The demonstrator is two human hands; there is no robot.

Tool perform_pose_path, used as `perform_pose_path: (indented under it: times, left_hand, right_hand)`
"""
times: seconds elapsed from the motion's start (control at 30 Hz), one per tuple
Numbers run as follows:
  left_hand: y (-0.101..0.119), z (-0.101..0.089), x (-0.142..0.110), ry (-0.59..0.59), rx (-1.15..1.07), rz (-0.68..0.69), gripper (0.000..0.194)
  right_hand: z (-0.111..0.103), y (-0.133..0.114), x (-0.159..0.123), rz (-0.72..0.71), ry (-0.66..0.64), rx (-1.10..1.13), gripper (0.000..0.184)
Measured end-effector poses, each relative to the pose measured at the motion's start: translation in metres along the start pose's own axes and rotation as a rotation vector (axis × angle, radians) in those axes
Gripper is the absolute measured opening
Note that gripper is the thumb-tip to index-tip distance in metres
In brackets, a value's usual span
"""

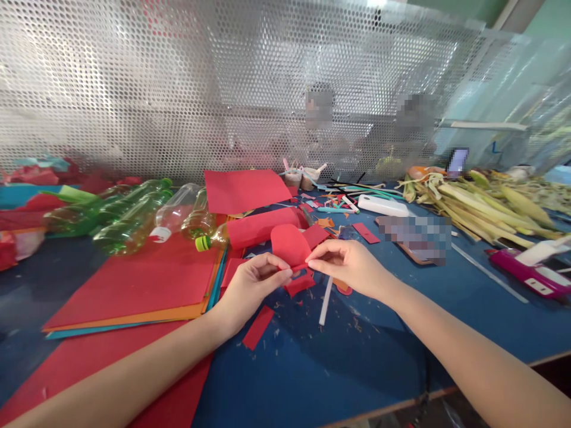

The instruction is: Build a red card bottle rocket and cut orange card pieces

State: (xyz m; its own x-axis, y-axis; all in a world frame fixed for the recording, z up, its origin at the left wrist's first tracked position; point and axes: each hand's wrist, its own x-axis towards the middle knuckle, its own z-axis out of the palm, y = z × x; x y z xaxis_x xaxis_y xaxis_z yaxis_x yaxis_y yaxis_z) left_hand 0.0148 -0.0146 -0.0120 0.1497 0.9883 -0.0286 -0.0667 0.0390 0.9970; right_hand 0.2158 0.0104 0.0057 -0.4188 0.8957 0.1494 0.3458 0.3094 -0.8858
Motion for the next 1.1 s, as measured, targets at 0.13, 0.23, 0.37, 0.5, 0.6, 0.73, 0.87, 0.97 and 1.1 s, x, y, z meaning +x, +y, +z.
perform_pose_path:
  times: [0.13,0.23,0.37,0.5,0.6,0.73,0.87,0.97,1.1]
  left_hand:
    - [-0.002,-0.0007,0.0006,0.014,-0.005,-0.007,0.022]
    - [-0.0029,-0.0011,0.001,0.024,-0.018,0.001,0.023]
    - [-0.0047,-0.0025,0.0023,0.025,-0.05,-0.008,0.023]
    - [-0.0084,-0.0047,0.0043,0.001,-0.1,-0.021,0.023]
    - [-0.0094,-0.0059,0.005,-0.013,-0.114,-0.027,0.022]
    - [-0.0078,-0.0056,0.0049,-0.005,-0.127,-0.043,0.023]
    - [-0.0067,-0.0039,0.0045,-0.012,-0.167,-0.049,0.024]
    - [-0.0061,-0.0031,0.0039,-0.003,-0.185,-0.043,0.025]
    - [-0.0043,-0.0028,0.0028,0.01,-0.113,-0.027,0.023]
  right_hand:
    - [0.0014,-0.0001,0.0002,0.004,0.008,0.021,0.01]
    - [0.0027,0.0005,-0.0004,-0.055,0.053,0.064,0.009]
    - [0.0019,0.0,-0.0007,-0.088,0.04,0.047,0.007]
    - [-0.002,-0.0008,0.0001,-0.061,-0.019,0.075,0.006]
    - [-0.0046,-0.0005,0.0006,-0.056,-0.05,0.081,0.012]
    - [-0.0034,0.0002,0.0,-0.086,-0.039,0.037,0.011]
    - [0.0009,-0.0001,-0.0014,-0.08,0.007,0.023,0.006]
    - [0.0021,-0.0013,-0.0019,-0.094,0.02,0.003,0.003]
    - [0.0008,-0.0012,-0.002,-0.103,0.021,-0.017,0.003]
